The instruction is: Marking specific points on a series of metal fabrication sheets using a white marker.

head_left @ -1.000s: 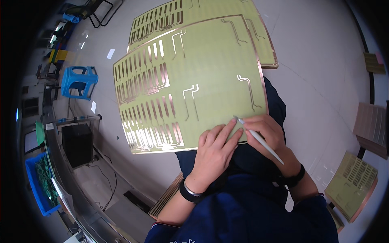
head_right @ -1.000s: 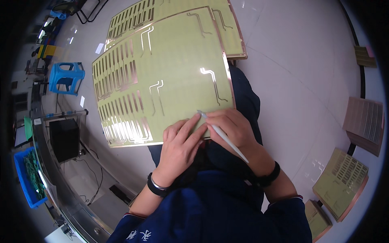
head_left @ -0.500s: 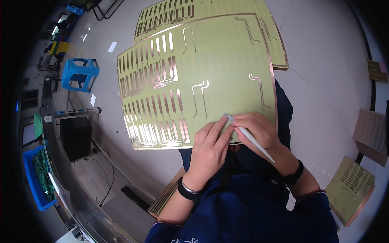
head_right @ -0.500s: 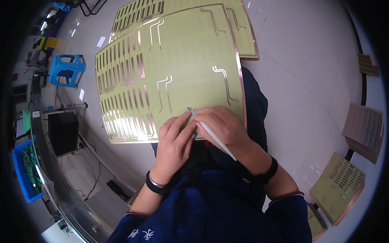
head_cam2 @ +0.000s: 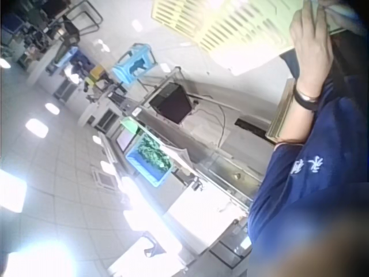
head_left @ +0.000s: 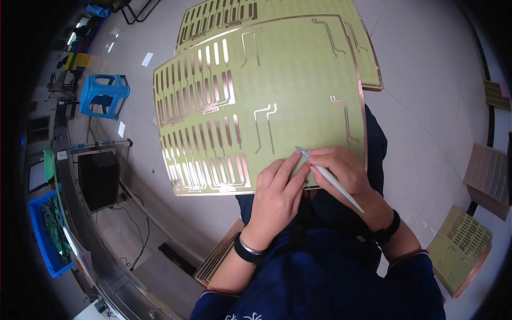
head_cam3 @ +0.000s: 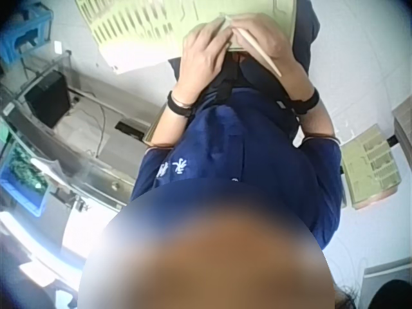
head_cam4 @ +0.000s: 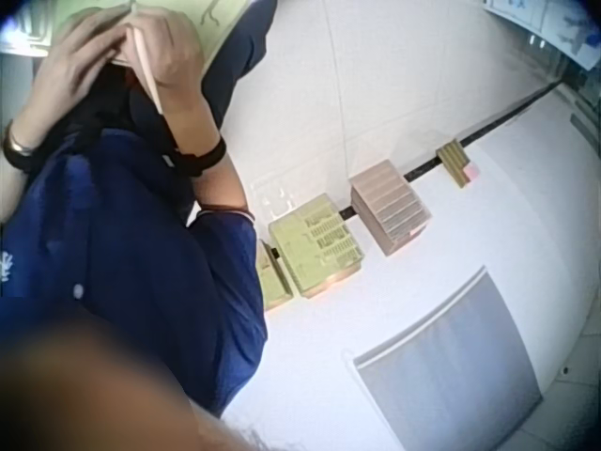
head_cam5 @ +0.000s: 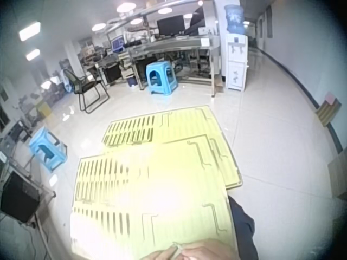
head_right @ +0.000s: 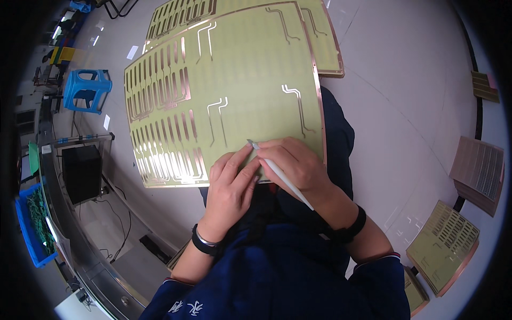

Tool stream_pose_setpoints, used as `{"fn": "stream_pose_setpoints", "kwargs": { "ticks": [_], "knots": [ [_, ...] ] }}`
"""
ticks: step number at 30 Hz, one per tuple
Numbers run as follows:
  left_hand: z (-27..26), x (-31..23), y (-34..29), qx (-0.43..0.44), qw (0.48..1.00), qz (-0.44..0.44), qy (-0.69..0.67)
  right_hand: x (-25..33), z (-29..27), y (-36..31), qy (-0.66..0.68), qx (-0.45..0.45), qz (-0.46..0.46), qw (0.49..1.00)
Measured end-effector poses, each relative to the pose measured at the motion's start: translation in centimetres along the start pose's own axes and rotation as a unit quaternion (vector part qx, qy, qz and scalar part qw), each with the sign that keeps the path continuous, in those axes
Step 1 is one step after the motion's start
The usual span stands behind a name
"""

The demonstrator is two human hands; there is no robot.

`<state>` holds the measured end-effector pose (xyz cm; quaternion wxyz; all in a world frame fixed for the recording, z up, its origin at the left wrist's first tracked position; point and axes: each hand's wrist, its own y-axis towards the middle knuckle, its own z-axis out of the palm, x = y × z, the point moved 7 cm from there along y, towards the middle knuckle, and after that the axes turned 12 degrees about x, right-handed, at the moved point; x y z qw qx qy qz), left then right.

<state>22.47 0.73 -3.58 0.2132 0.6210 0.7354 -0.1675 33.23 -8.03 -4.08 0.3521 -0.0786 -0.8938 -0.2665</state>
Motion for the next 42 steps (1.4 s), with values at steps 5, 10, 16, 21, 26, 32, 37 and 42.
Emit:
{"fn": "stream_pose_setpoints", "kwargs": {
  "ticks": [5,10,16,21,26,32,37,42],
  "knots": [
    [0.0,0.0,-0.1,0.000,1.000,-0.001,0.001,0.2,0.1,0.0,-0.014,-0.002,-0.002,1.000],
    [0.1,0.0,0.0,0.000,1.000,-0.003,-0.002,0.2,0.3,-0.3,-0.029,-0.011,-0.011,0.999],
    [0.1,-0.1,0.0,-0.001,1.000,-0.005,0.001,0.4,0.3,-0.2,-0.037,-0.012,-0.018,0.999],
    [0.0,-0.2,-0.1,-0.002,1.000,-0.003,-0.003,0.5,0.1,-0.2,-0.023,-0.007,-0.012,1.000],
    [0.1,0.0,-1.4,0.001,1.000,0.013,-0.012,0.0,-0.4,-0.7,0.034,-0.007,0.008,0.999],
    [0.8,-0.6,-3.3,0.052,0.997,0.047,0.012,0.9,-1.4,-3.1,0.030,0.034,-0.017,0.999],
    [0.9,-1.4,-2.9,0.058,0.996,0.057,0.040,1.3,-1.6,-3.6,0.031,0.057,-0.039,0.997],
    [0.9,-1.8,-2.6,0.061,0.996,0.048,0.043,1.1,-1.4,-3.9,0.030,0.059,-0.039,0.997]
  ]
}}
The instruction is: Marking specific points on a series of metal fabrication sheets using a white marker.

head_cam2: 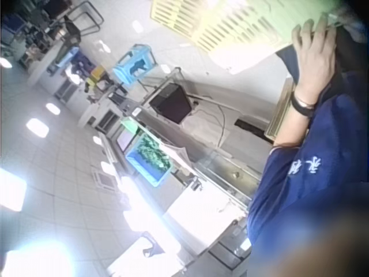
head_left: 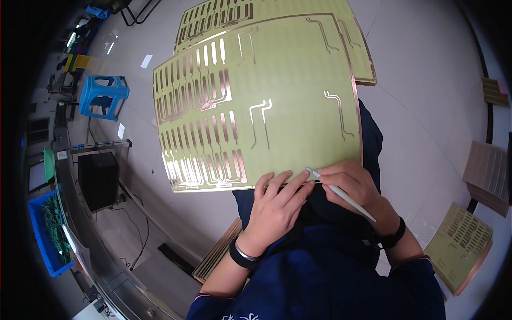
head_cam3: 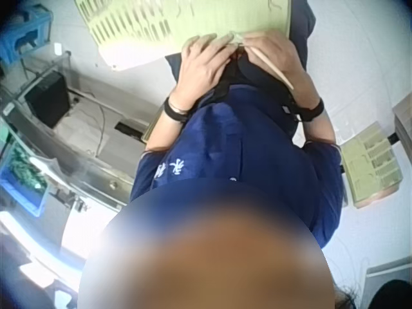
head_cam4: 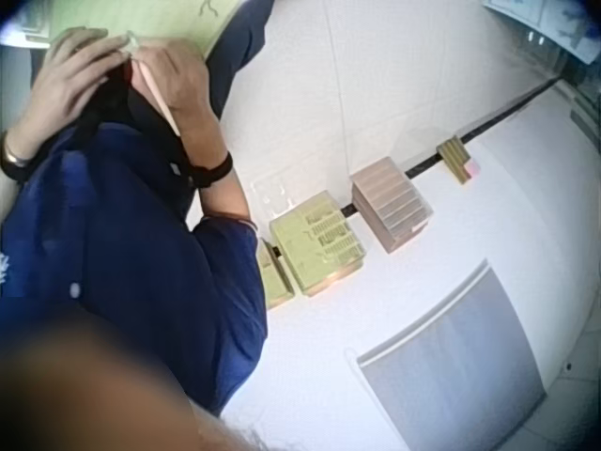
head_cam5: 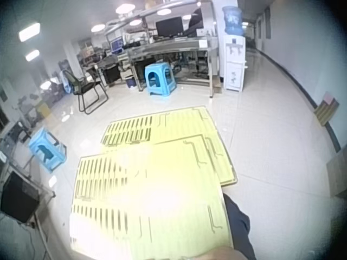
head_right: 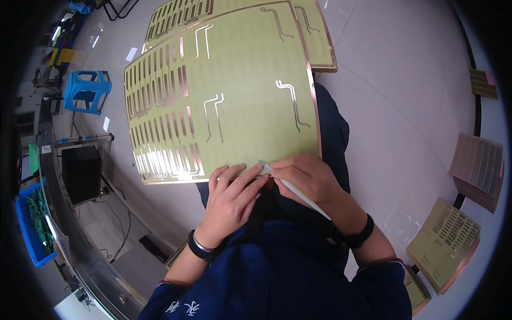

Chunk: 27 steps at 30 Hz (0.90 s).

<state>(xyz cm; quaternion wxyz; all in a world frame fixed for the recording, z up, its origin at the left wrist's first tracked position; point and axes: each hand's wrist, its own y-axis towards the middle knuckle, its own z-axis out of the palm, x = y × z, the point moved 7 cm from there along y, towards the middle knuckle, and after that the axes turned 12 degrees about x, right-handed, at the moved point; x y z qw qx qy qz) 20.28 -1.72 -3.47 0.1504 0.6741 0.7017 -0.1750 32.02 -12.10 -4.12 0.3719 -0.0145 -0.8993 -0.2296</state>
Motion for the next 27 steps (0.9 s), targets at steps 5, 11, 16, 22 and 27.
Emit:
{"fn": "stream_pose_setpoints", "kwargs": {
  "ticks": [5,11,16,22,27],
  "knots": [
    [0.1,-0.1,0.0,-0.008,1.000,-0.004,0.000,-0.1,0.3,-0.2,-0.017,-0.022,0.013,1.000],
    [0.0,-0.1,0.1,-0.009,1.000,-0.007,-0.004,0.0,0.4,-0.2,-0.045,-0.034,-0.003,0.998],
    [-0.1,0.1,0.2,-0.007,1.000,-0.008,-0.004,-0.1,0.4,-0.3,-0.047,-0.028,-0.007,0.998],
    [-0.2,1.2,0.1,-0.035,0.997,-0.010,-0.065,-0.5,-0.1,-0.5,-0.010,-0.054,0.025,0.998],
    [0.6,-1.2,2.5,0.083,0.996,-0.016,-0.002,-3.4,-3.1,-3.4,0.154,-0.213,0.125,0.957]
  ]
}}
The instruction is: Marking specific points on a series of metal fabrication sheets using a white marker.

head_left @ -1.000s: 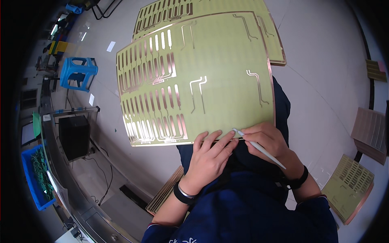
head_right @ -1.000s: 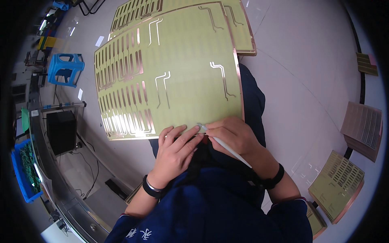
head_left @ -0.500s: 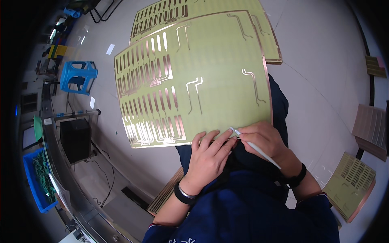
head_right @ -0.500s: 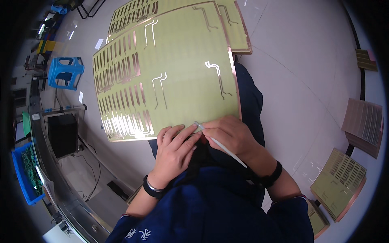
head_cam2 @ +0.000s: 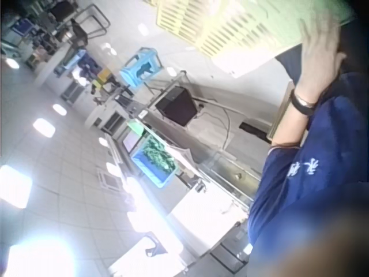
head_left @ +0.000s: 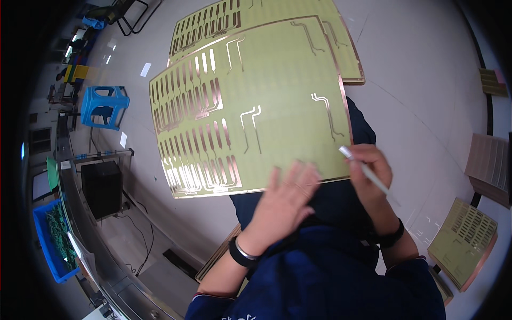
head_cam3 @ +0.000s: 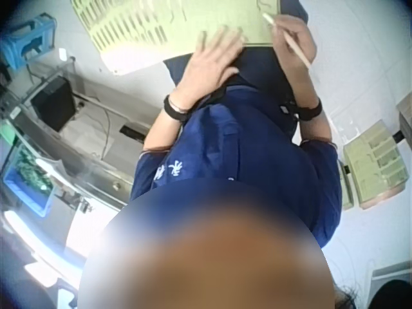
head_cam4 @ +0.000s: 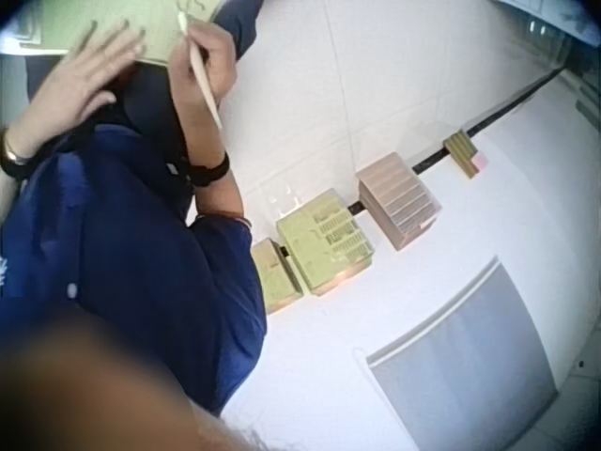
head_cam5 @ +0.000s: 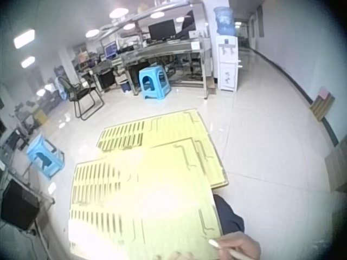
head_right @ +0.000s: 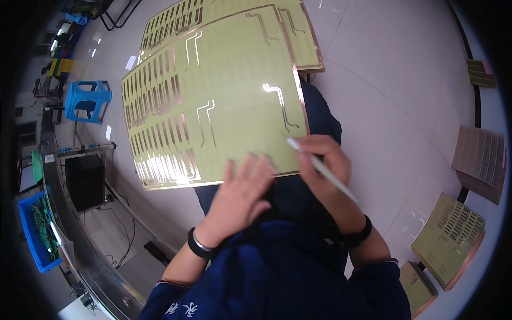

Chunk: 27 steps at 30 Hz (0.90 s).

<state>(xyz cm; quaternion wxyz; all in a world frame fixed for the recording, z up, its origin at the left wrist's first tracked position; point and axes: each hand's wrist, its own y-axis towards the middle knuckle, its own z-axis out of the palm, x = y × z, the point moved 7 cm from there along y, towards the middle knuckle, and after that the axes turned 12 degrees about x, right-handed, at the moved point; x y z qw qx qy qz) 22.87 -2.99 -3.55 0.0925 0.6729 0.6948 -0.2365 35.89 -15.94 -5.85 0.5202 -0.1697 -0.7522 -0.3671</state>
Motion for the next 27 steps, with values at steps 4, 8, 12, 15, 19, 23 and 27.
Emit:
{"fn": "stream_pose_setpoints", "kwargs": {
  "ticks": [4,8,12,15,19,23,27],
  "knots": [
    [5.8,-4.1,-2.5,0.292,0.900,0.214,-0.242,-0.8,-3.5,-0.8,0.080,-0.105,0.053,0.990],
    [0.2,-2.4,-0.4,0.065,0.945,0.212,-0.239,-1.0,-6.1,-2.3,0.023,-0.132,0.067,0.989],
    [-2.0,-0.9,1.0,-0.044,0.992,0.114,-0.029,-1.6,-6.3,-3.5,0.022,-0.126,0.092,0.987],
    [-0.3,0.6,1.5,-0.042,0.996,0.053,0.051,-2.2,-5.4,-3.9,0.053,-0.106,0.105,0.987],
    [0.5,1.0,0.6,-0.042,0.995,0.081,0.035,-0.3,-4.0,-2.6,-0.059,-0.017,0.039,0.997],
    [0.8,0.7,0.1,-0.011,0.994,0.090,0.065,1.7,-2.0,-1.3,-0.144,0.030,-0.013,0.989],
    [0.5,-1.2,1.2,0.018,0.992,0.079,0.100,1.4,-1.0,-0.8,-0.153,0.045,-0.017,0.987]
  ]
}}
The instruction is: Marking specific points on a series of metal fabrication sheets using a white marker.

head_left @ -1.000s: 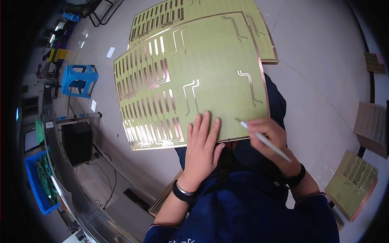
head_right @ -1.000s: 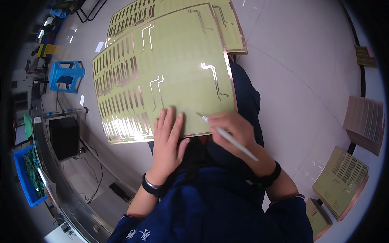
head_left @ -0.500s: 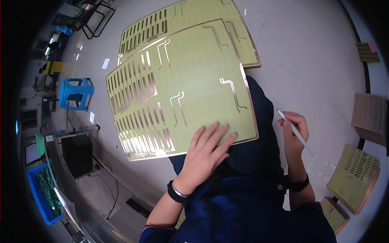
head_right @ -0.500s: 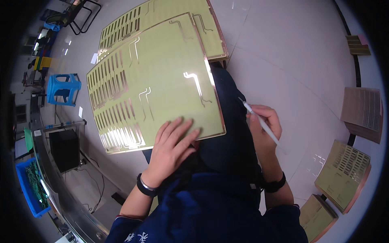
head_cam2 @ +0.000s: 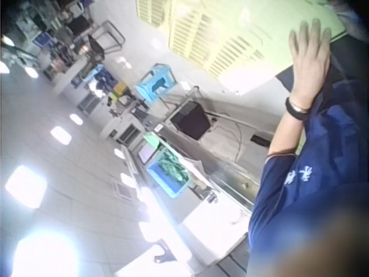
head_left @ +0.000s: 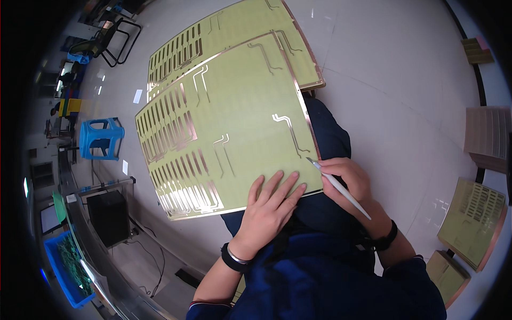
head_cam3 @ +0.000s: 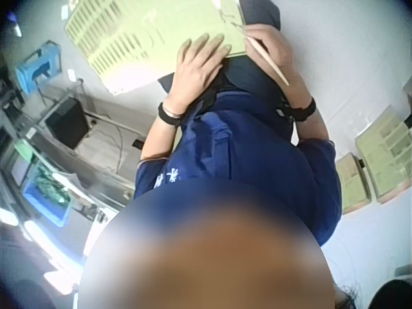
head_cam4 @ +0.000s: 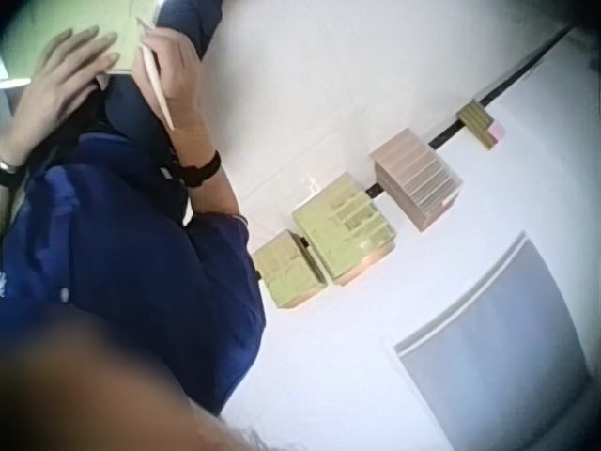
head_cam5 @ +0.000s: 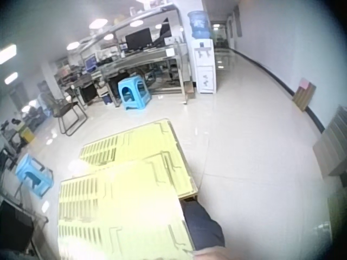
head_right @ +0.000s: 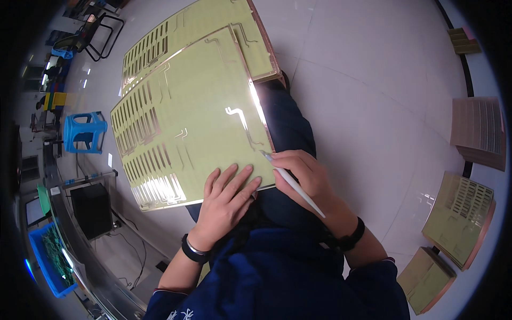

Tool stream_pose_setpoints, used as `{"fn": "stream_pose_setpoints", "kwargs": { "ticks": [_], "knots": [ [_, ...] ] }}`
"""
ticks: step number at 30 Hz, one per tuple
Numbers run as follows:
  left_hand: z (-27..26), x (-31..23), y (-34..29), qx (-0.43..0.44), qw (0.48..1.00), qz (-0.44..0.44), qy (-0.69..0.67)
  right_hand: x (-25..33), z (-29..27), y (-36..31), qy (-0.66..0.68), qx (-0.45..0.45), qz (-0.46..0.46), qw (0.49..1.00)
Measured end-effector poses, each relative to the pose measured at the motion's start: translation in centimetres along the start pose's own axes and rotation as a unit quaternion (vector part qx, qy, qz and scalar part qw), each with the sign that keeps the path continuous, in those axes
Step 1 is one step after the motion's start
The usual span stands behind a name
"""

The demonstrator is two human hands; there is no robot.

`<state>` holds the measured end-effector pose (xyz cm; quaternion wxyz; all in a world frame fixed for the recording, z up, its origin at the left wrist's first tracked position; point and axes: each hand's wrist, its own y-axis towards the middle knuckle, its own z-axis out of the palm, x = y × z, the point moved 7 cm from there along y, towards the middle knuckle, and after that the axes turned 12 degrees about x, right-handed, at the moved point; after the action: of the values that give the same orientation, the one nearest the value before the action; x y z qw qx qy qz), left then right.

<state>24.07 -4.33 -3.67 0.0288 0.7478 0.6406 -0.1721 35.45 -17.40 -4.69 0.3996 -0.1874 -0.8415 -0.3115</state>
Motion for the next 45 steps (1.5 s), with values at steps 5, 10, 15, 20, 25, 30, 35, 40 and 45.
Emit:
{"fn": "stream_pose_setpoints", "kwargs": {
  "ticks": [5,10,15,20,25,30,35,40,45],
  "knots": [
    [-0.8,-0.7,2.3,-0.014,0.999,-0.009,-0.028,-0.1,0.4,0.4,-0.007,-0.010,-0.014,1.000],
    [-0.8,-0.7,2.6,-0.018,1.000,-0.006,-0.018,-0.1,0.5,0.4,-0.023,-0.009,-0.019,1.000],
    [-0.7,-0.7,2.7,-0.017,1.000,-0.010,-0.014,-0.1,0.5,0.4,-0.032,-0.004,-0.018,0.999],
    [-0.7,-0.7,2.8,-0.022,0.999,-0.015,-0.017,-0.1,0.7,0.4,-0.040,-0.002,-0.015,0.999],
    [-0.8,-0.6,2.7,-0.021,0.999,-0.017,-0.020,-0.1,0.8,0.3,-0.054,-0.010,-0.018,0.998],
    [-1.0,-0.7,2.6,-0.023,0.999,-0.014,-0.022,-0.6,0.6,-0.1,-0.012,-0.033,-0.006,0.999],
    [-0.8,-0.5,1.6,-0.040,0.996,0.030,-0.075,-0.6,-0.3,-1.3,0.032,-0.029,0.013,0.999],
    [-0.8,-0.8,1.1,-0.036,0.996,0.038,-0.067,0.4,-0.1,-1.5,-0.020,0.030,-0.034,0.999],
    [-1.1,-0.9,1.5,-0.035,0.997,0.033,-0.066,0.4,0.0,-1.4,-0.039,0.023,-0.025,0.999]
  ]
}}
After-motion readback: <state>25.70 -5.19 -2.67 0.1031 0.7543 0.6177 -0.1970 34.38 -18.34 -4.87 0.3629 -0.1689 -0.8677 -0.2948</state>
